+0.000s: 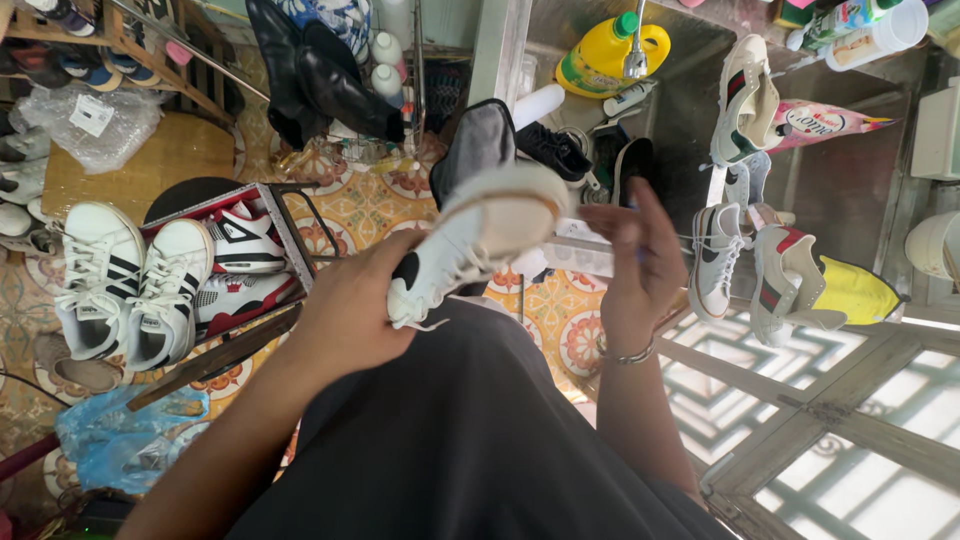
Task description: The person holds a white sneaker in their left hand and uses a small brush in their right hand to apply a brown substance to the shoe's sole edge. They rotate the shoe to access different sections of the sole and repeatedly dip the brush into a container to reload the substance.
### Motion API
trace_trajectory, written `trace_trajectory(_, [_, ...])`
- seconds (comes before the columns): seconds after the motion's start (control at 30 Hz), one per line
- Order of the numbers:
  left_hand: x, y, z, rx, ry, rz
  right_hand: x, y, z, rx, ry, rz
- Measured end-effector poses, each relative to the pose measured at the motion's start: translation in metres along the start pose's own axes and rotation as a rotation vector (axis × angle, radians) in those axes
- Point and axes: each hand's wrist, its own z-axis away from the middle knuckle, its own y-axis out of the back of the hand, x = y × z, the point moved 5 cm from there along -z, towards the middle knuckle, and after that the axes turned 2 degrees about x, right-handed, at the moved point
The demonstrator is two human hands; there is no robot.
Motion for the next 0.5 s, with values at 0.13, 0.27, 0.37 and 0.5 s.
trace_trajectory(0.13, [0.008,0.007,-0.007,-0.08,-0.186,-0.193,0.005,-0.014,-0.001,-0.512,-0.256,-0.296])
trace_trajectory(0.27, [0.014,0.012,-0.017,-0.177,-0.267,-0.261,0.0,-0.031,0.008,-0.75,-0.21,0.257])
trace_trajectory(0.37, [0.025,0.029,-0.017,0.124,-0.414,-0.437,0.006,-0.034,0.021,-0.582,-0.285,0.347])
trace_trajectory(0.5, [0.028,0.04,0.002,0.6,-0.371,-0.371,0.013,-0.032,0.05,-0.164,-0.18,0.38])
